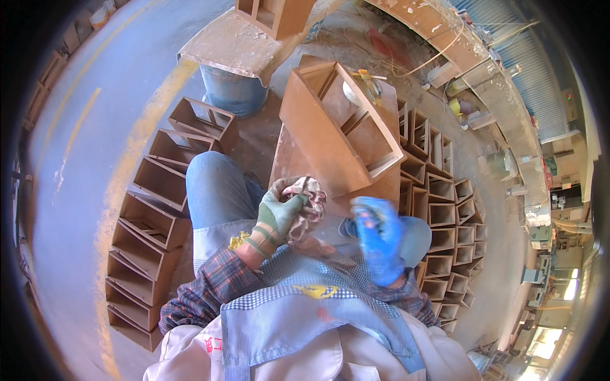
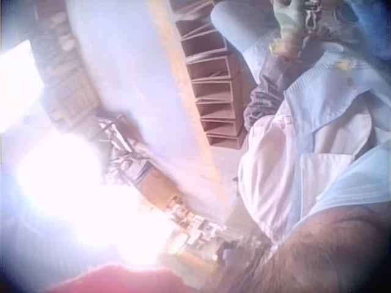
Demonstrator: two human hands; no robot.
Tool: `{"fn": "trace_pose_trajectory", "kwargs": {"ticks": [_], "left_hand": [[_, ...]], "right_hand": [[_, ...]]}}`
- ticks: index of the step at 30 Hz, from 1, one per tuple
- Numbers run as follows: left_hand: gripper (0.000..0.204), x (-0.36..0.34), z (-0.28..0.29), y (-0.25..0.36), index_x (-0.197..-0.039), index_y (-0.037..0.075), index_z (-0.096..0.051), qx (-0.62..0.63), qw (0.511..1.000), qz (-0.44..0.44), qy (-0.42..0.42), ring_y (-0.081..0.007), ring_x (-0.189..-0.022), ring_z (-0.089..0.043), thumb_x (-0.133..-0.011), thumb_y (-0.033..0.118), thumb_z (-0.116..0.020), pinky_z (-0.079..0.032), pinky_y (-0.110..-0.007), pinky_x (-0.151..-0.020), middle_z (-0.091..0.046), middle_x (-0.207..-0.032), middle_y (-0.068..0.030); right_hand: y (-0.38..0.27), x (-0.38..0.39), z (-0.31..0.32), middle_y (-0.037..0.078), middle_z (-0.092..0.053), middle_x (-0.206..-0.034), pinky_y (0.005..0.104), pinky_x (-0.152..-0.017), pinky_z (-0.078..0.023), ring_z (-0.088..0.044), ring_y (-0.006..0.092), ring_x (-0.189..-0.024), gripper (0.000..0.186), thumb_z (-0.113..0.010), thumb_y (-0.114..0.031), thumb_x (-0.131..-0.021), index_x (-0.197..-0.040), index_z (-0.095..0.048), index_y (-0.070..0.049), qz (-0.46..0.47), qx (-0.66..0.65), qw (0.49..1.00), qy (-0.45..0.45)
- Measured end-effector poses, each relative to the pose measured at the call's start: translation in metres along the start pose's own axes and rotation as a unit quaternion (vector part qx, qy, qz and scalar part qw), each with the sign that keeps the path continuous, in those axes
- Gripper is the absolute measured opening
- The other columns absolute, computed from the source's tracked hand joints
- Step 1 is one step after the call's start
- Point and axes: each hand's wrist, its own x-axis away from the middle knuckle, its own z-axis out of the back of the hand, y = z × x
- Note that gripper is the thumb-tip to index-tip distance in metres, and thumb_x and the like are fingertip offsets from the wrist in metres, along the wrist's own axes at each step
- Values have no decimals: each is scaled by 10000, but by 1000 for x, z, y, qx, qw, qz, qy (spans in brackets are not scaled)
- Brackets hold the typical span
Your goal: The person sits on the floor and repeatedly applies a finish to small wooden boxes using a brush, then wipes them with a cloth. The person handles each box one at a time, rotating it to cover all sides before placing it aside.
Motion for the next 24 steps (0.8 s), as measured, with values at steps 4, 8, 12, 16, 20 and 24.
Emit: {"fn": "trace_pose_trajectory", "kwargs": {"ticks": [4,8,12,16,20,24], "left_hand": [[467,-4,-37,10,-1264,41,-656,-337,881,-332,-3,-253,-1173,-616,-800,-14,-685,-512,-363,-1010,-609,-1274,-127],[493,0,-74,19,-1206,112,-696,-358,855,-375,-13,-332,-1152,-631,-720,61,-758,-526,-403,-966,-621,-1237,-138],[476,-20,-82,37,-1180,124,-703,-367,840,-399,10,-356,-1108,-647,-709,67,-741,-540,-417,-935,-626,-1203,-146],[369,-64,-70,59,-1113,136,-708,-370,834,-394,110,-363,-1053,-650,-748,100,-740,-541,-427,-909,-627,-1151,-146],[275,-129,-49,91,-1068,128,-737,-330,842,-376,202,-360,-1026,-657,-794,138,-734,-536,-416,-911,-638,-1118,-161],[240,-187,-26,121,-1081,111,-748,-362,836,-322,258,-371,-1040,-669,-894,242,-676,-540,-421,-911,-661,-1132,-189]], "right_hand": [[-4,-39,37,164,-625,-1303,513,-1157,-395,-587,324,-1272,418,-664,-46,-823,-1241,-644,-33,201,423,881,67],[4,-68,41,165,-634,-1261,527,-1157,-374,-531,388,-1290,443,-673,-13,-747,-1189,-652,-34,265,454,849,-46],[10,-78,46,191,-632,-1226,535,-1038,-436,-553,427,-1191,363,-648,23,-763,-1121,-654,-37,241,443,861,-72],[13,-81,55,204,-623,-1232,558,-1052,-424,-538,451,-1214,351,-645,29,-781,-1128,-648,-25,288,439,846,-89],[14,-84,58,205,-612,-1261,563,-1101,-388,-550,426,-1237,357,-647,41,-793,-1144,-637,-27,253,447,851,-112],[10,-87,58,183,-629,-1251,568,-1158,-342,-554,370,-1285,325,-632,28,-819,-1139,-639,-30,260,453,843,-124]]}}
